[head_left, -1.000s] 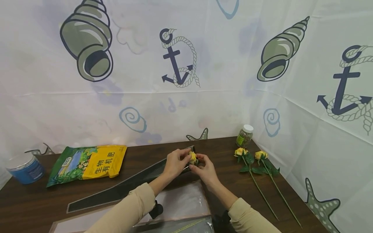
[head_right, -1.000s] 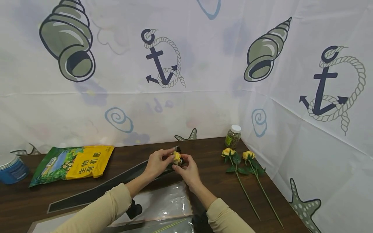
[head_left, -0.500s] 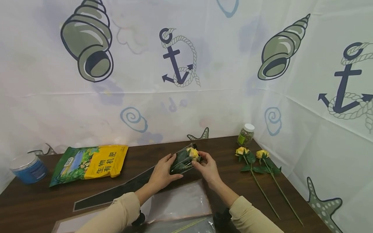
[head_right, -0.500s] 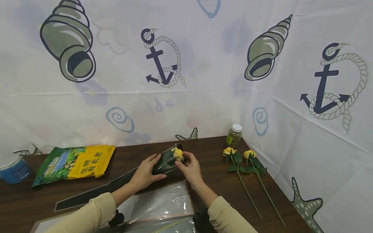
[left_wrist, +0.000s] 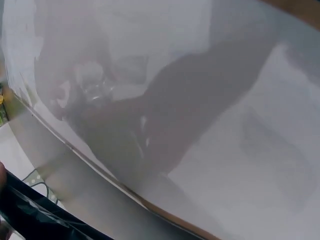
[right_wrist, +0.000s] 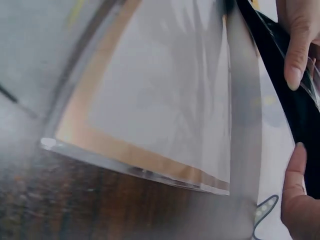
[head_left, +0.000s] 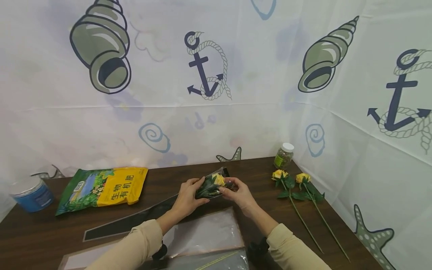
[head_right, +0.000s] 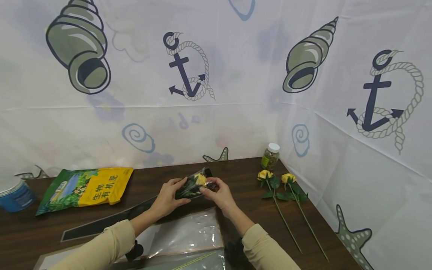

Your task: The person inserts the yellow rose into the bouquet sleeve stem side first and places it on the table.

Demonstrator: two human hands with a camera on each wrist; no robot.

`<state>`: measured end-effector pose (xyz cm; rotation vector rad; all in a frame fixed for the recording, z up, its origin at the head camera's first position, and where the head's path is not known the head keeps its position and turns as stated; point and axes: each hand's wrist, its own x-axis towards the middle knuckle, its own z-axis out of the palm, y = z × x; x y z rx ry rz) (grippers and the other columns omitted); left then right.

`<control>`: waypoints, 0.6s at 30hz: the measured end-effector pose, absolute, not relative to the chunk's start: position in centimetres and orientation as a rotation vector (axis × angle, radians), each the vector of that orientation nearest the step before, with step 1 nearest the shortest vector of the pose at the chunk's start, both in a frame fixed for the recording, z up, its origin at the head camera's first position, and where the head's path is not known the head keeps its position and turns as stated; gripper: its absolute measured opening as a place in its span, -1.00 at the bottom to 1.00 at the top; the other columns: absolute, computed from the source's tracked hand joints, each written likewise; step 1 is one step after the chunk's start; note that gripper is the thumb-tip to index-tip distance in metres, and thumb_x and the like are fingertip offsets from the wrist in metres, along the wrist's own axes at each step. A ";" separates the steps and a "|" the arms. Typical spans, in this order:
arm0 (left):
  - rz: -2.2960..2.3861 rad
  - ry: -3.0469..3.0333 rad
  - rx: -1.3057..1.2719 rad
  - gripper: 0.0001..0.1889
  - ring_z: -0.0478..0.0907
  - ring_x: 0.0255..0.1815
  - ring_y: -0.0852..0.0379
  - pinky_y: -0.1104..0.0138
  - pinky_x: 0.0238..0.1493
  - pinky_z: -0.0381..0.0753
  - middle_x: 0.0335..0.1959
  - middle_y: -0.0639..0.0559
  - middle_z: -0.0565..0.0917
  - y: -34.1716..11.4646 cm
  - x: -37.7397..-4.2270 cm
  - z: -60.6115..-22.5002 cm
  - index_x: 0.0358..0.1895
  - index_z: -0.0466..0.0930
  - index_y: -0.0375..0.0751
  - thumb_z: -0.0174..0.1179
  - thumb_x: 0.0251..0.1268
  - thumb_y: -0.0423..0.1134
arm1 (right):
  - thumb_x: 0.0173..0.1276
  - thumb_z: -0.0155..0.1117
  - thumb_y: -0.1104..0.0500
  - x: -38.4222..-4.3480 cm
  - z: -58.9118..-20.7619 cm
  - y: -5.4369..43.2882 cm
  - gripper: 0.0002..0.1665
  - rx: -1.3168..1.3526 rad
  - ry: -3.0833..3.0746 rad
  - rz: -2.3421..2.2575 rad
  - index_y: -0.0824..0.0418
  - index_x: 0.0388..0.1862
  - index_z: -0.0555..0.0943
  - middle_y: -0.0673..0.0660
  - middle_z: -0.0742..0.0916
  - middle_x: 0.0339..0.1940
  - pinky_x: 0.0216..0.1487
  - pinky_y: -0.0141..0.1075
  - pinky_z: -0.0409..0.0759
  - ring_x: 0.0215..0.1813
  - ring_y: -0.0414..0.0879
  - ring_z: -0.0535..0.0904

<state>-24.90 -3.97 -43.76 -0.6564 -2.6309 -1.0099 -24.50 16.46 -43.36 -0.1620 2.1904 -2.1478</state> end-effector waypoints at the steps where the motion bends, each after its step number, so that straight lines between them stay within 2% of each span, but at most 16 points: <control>1: -1.011 -2.629 -0.659 -0.25 0.35 0.11 -0.25 -0.05 0.07 0.39 0.17 -0.30 0.44 -4.0 -24.9 -43.7 0.29 0.38 -0.31 0.44 -0.06 -0.22 | 0.21 0.34 0.22 -24.6 -43.3 16.5 -0.42 -0.168 2.190 -2.124 0.37 0.18 0.41 0.24 0.52 0.03 -0.09 -0.25 0.62 -0.15 -0.15 0.59; 7: -0.994 -2.627 -0.672 -0.26 0.32 0.13 -0.25 -0.05 0.07 0.40 0.18 -0.29 0.43 -4.3 -24.9 -43.6 0.28 0.38 -0.30 0.43 -0.06 -0.25 | 0.25 0.32 0.11 -25.1 -42.8 16.8 -0.43 -0.211 2.152 -1.901 0.31 0.19 0.46 0.30 0.48 0.16 -0.05 -0.09 0.61 0.03 0.07 0.58; 12: -0.967 -2.603 -0.669 -0.24 0.32 0.13 -0.28 -0.07 0.10 0.37 0.17 -0.31 0.43 -4.6 -25.1 -43.8 0.29 0.37 -0.29 0.45 -0.09 -0.28 | 0.31 0.25 0.05 -25.8 -42.7 16.3 -0.40 -0.247 2.104 -1.822 0.32 0.25 0.44 0.37 0.50 0.15 -0.01 -0.06 0.59 0.08 0.24 0.56; 15: -0.926 -2.561 -0.692 -0.20 0.33 0.11 -0.31 -0.11 0.12 0.31 0.15 -0.33 0.43 -4.9 -25.4 -44.1 0.32 0.34 -0.27 0.47 -0.11 -0.28 | 0.37 0.18 0.10 -26.0 -43.1 16.0 -0.45 -0.180 2.086 -1.922 0.38 0.24 0.41 0.34 0.53 0.10 -0.02 -0.09 0.60 0.00 0.20 0.61; 16: -0.886 -2.540 -0.705 -0.17 0.33 0.11 -0.30 -0.11 0.14 0.29 0.16 -0.31 0.42 -5.1 -25.7 -44.6 0.35 0.31 -0.21 0.46 -0.08 -0.21 | 0.37 0.18 0.13 -26.0 -43.2 15.9 -0.49 -0.144 2.096 -1.975 0.41 0.20 0.43 0.32 0.55 0.05 -0.05 -0.11 0.61 -0.06 0.15 0.63; 18: -0.846 -2.543 -0.706 -0.15 0.34 0.11 -0.31 -0.15 0.15 0.26 0.16 -0.31 0.42 -5.4 -26.0 -44.9 0.37 0.28 -0.18 0.47 -0.09 -0.18 | 0.36 0.18 0.23 -26.1 -43.5 15.7 -0.59 -0.059 2.112 -2.101 0.48 0.08 0.46 0.24 0.58 -0.09 -0.13 -0.17 0.64 -0.21 0.03 0.66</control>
